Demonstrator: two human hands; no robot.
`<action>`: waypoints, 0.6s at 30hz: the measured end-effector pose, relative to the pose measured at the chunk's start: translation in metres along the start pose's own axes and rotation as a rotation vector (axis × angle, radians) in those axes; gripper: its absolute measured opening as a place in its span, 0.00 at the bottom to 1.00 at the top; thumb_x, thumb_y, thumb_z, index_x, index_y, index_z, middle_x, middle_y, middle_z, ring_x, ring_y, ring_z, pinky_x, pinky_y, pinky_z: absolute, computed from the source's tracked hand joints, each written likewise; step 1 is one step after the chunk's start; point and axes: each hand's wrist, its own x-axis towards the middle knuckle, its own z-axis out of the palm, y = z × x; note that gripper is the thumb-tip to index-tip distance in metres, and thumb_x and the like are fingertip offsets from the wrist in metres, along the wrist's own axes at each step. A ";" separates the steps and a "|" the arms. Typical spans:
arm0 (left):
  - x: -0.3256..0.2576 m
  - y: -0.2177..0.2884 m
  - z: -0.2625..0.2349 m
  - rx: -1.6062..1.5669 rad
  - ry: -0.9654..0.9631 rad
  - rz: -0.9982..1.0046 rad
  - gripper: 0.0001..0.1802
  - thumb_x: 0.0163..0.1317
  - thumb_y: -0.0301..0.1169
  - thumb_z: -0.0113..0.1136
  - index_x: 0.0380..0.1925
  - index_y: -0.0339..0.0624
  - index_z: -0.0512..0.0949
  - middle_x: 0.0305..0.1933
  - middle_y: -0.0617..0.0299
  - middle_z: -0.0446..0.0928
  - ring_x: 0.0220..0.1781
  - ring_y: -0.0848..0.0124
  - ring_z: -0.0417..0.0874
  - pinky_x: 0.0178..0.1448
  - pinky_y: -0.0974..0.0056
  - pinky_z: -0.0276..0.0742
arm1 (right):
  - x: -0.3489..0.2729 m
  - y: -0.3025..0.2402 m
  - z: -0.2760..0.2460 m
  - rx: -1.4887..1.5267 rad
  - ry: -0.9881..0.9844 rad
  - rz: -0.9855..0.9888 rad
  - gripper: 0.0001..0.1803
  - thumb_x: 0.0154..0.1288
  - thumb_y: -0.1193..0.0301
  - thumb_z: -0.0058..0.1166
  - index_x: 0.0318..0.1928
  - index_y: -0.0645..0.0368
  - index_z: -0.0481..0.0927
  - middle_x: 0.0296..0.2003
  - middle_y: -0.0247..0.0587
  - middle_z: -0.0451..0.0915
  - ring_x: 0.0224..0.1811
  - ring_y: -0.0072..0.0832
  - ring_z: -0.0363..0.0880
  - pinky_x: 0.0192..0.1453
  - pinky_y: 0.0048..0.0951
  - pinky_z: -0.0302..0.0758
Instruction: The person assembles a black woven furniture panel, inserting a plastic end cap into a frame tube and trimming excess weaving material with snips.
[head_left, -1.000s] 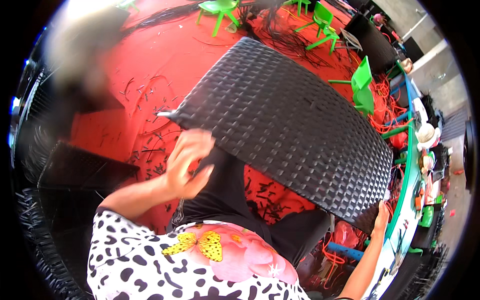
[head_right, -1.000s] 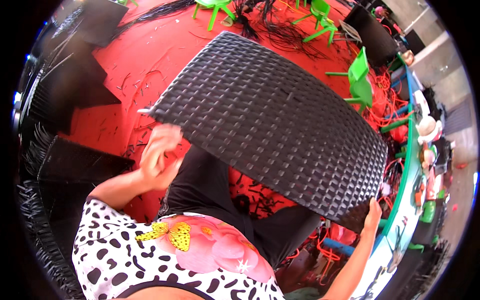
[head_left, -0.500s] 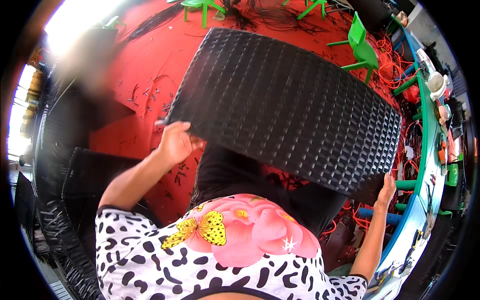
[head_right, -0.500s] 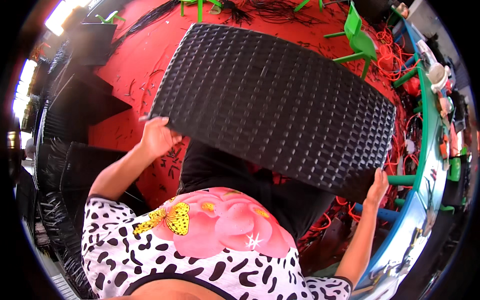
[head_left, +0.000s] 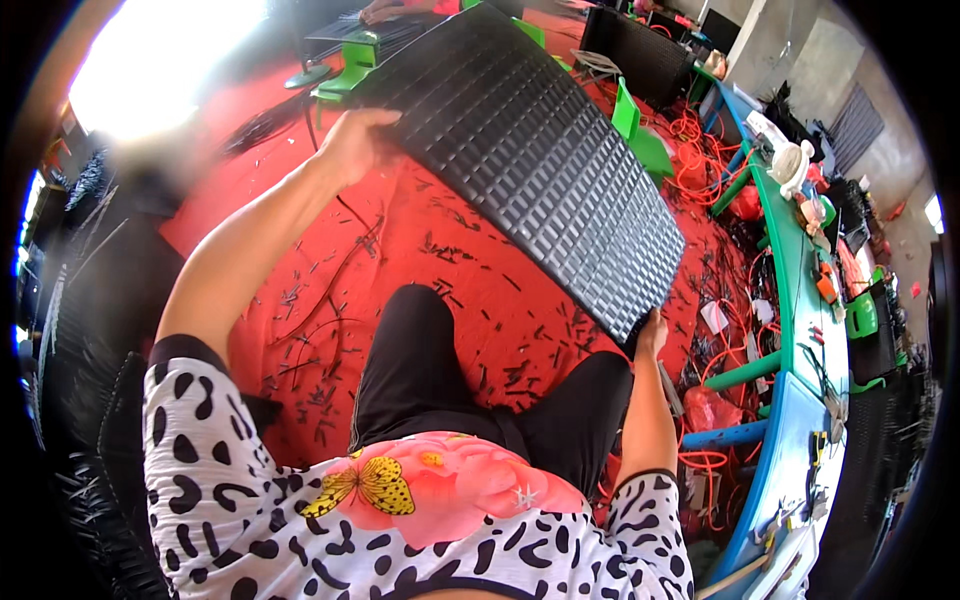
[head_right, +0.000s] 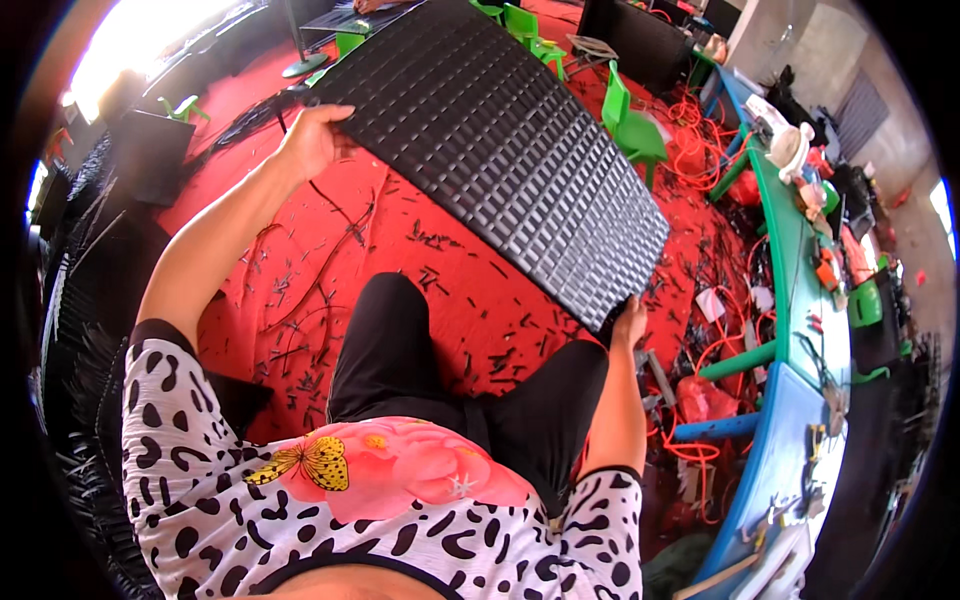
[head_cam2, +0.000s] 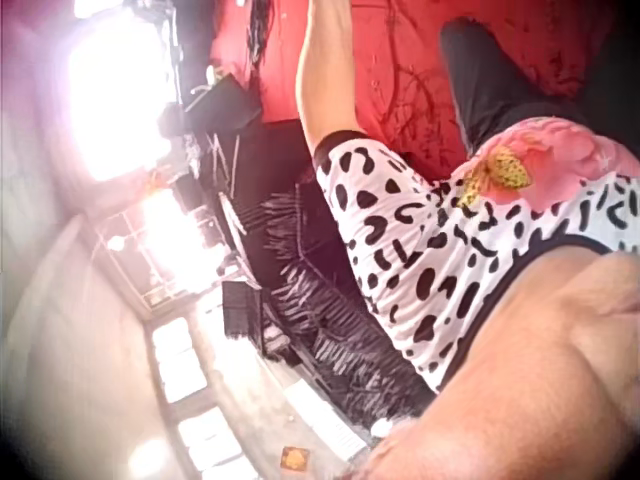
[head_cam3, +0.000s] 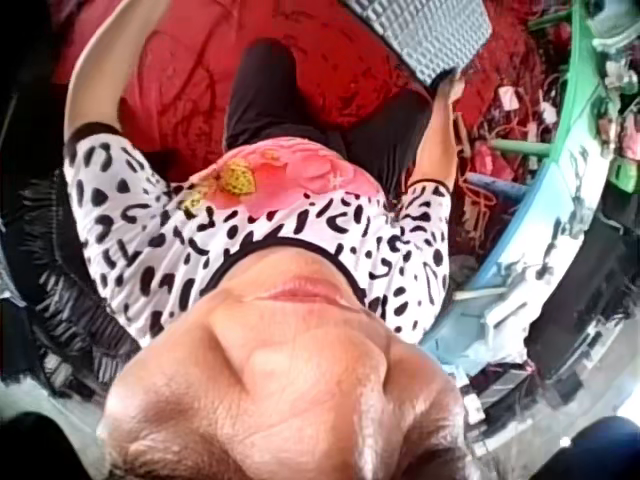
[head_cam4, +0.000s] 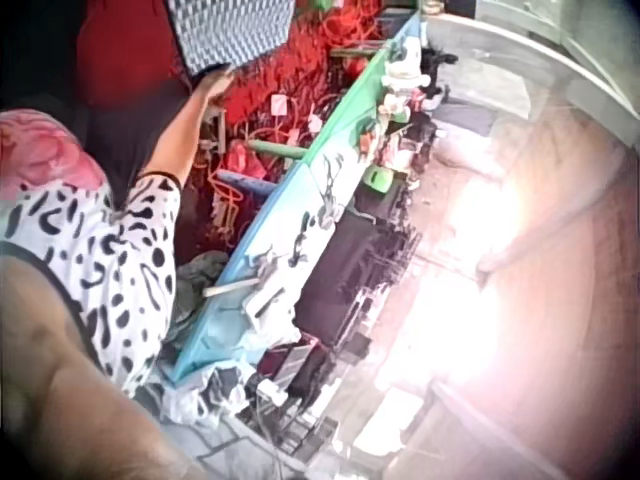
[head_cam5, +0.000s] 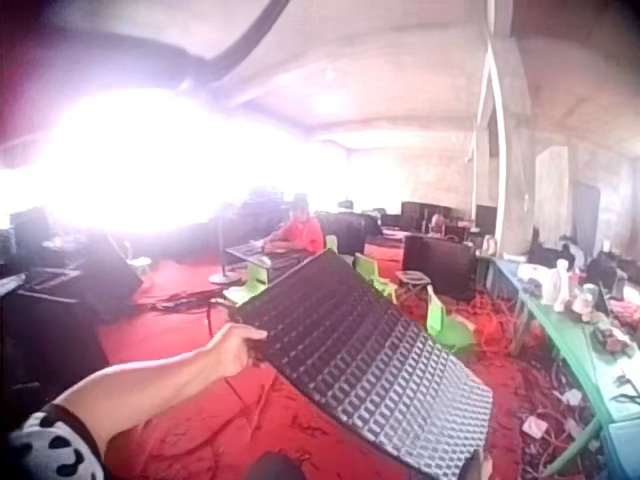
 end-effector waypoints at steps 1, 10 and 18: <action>0.005 0.001 0.003 0.005 -0.030 -0.003 0.13 0.53 0.36 0.54 0.35 0.42 0.76 0.35 0.58 0.80 0.34 0.66 0.79 0.37 0.61 0.74 | 0.002 -0.010 0.010 -0.228 0.029 -0.011 0.30 0.64 0.49 0.37 0.41 0.67 0.76 0.39 0.59 0.78 0.44 0.48 0.76 0.49 0.42 0.68; 0.029 0.000 0.005 -0.091 0.091 0.199 0.13 0.51 0.32 0.54 0.37 0.41 0.76 0.38 0.59 0.80 0.39 0.66 0.80 0.44 0.56 0.77 | 0.000 -0.036 0.040 -0.645 -0.059 -0.172 0.14 0.65 0.69 0.31 0.39 0.64 0.70 0.35 0.56 0.74 0.40 0.48 0.77 0.42 0.42 0.75; -0.016 -0.057 0.039 0.108 -0.154 0.463 0.17 0.48 0.24 0.60 0.40 0.32 0.77 0.38 0.58 0.80 0.40 0.72 0.79 0.49 0.68 0.72 | -0.021 0.068 0.043 -0.867 -0.245 -0.207 0.16 0.57 0.64 0.44 0.32 0.66 0.77 0.36 0.50 0.79 0.41 0.46 0.78 0.44 0.44 0.75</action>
